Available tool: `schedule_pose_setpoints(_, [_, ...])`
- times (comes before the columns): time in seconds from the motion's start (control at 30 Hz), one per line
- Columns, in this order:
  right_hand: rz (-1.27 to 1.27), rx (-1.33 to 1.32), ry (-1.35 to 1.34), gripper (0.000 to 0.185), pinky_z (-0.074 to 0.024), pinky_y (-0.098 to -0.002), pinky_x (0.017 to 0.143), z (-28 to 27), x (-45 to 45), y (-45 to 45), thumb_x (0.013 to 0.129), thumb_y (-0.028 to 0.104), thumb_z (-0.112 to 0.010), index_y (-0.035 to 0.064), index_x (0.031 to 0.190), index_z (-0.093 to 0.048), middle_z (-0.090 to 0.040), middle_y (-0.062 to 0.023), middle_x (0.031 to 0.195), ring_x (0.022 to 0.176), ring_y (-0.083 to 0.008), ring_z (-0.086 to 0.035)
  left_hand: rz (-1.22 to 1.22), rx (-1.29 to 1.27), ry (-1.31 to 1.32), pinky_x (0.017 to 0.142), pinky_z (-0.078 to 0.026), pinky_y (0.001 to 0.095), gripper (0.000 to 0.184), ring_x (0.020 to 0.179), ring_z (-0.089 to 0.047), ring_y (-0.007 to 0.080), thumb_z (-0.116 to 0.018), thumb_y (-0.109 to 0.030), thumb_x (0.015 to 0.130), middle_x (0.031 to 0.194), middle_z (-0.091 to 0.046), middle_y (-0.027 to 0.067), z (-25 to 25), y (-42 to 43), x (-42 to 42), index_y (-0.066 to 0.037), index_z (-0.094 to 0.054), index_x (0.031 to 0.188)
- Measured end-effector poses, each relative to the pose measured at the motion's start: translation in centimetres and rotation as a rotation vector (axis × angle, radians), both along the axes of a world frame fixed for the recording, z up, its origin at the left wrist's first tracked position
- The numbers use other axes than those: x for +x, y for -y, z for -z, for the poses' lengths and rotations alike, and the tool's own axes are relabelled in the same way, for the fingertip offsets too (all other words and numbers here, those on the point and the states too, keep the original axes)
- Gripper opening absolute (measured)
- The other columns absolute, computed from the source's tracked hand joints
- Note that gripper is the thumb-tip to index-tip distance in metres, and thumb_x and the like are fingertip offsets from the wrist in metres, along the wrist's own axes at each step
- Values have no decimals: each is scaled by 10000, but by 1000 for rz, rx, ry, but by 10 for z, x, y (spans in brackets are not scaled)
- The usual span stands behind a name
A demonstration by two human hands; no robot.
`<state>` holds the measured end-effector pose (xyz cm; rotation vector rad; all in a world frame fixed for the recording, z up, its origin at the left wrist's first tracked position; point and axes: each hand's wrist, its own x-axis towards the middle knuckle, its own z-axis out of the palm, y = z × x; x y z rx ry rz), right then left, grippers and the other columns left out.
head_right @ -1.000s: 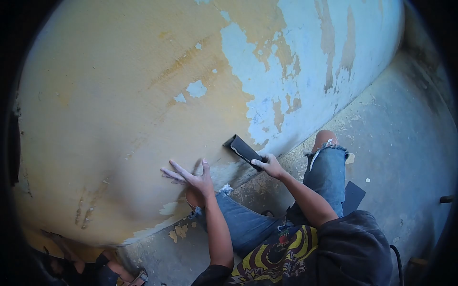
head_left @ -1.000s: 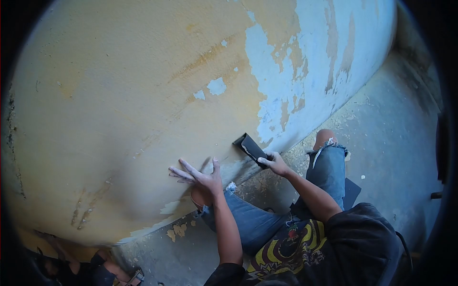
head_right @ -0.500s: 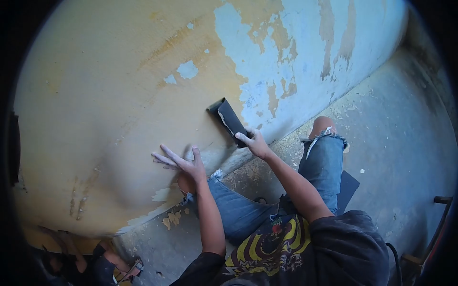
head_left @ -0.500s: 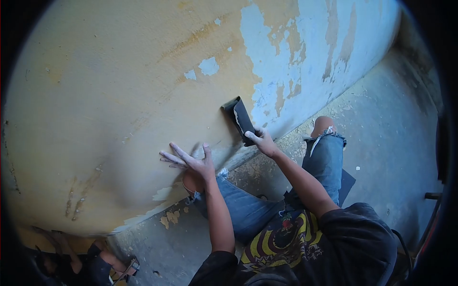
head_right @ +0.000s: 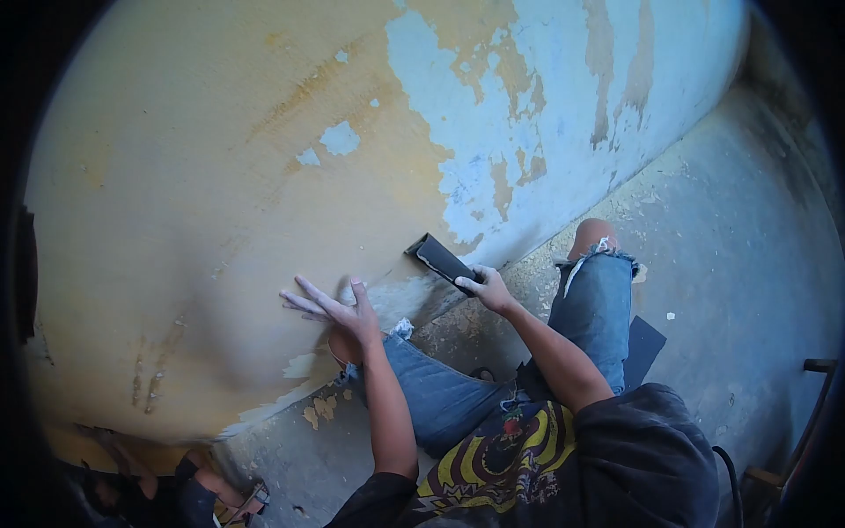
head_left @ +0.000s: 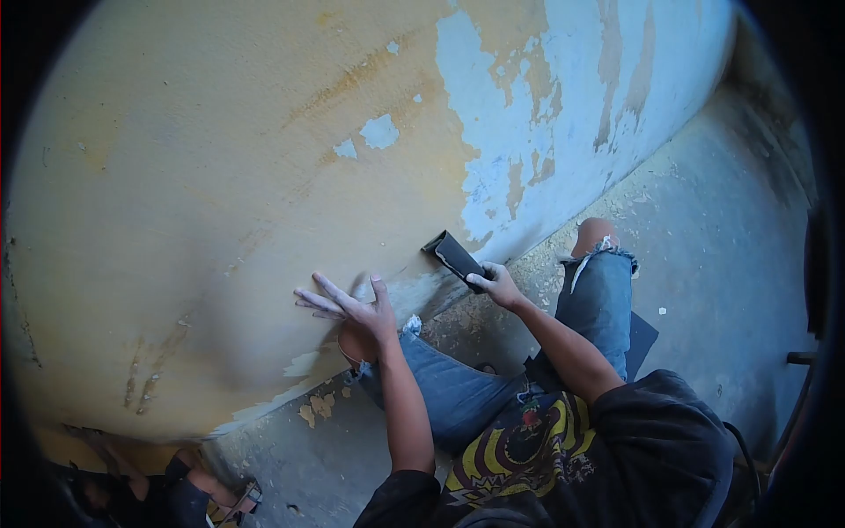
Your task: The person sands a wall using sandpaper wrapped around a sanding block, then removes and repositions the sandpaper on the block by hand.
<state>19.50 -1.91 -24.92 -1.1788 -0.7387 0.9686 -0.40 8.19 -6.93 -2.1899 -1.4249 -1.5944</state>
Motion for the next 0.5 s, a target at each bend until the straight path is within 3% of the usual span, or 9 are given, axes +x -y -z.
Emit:
schedule_pose_setpoints(0.1, [-54, 110, 14, 259, -460, -263, 643, -83, 3, -15, 931, 264, -682, 9, 936, -643, -588, 14, 745, 692, -76, -547, -3, -22, -1, 1113, 2, 693, 970, 1474, 79, 477, -625, -529, 831, 1617, 61, 233, 1, 6, 0, -89, -167, 1564])
schedule_pose_setpoints(0.17, [-89, 169, -36, 262, -456, -258, 654, -80, 6, -29, 929, 261, -683, 4, 967, -650, -595, 17, 772, 706, -74, -546, -8, -35, 15, 1113, 1, 692, 954, 1474, 77, 477, -621, -516, 839, 1617, 60, 234, 2, 9, -1, -88, -169, 1563])
schedule_pose_setpoints(0.23, [-53, 149, -70, 241, -454, -256, 643, -44, -2, -23, 924, 247, -690, 11, 918, -644, -593, 17, 761, 698, -70, -544, -7, -36, 22, 1114, -3, 691, 932, 1475, 75, 475, -615, -489, 851, 1616, 54, 237, 2, 5, 0, -78, -171, 1560])
schedule_pose_setpoints(0.37, [23, 115, 39, 230, -458, -255, 639, -26, -5, -4, 917, 235, -700, 14, 889, -643, -598, 12, 744, 687, -69, -551, 48, 79, 33, 1128, -16, 675, 914, 1474, 66, 478, -613, -453, 853, 1615, 31, 243, 0, 1, 0, -71, -173, 1558])
schedule_pose_setpoints(0.5, [-79, 156, -130, 246, -460, -242, 639, -85, 1, -16, 929, 250, -689, 13, 879, -648, -610, 9, 748, 693, -61, -562, 13, -16, 62, 1137, -13, 657, 902, 1476, 61, 477, -608, -433, 857, 1617, 32, 237, -5, 11, 6, -71, -172, 1558])
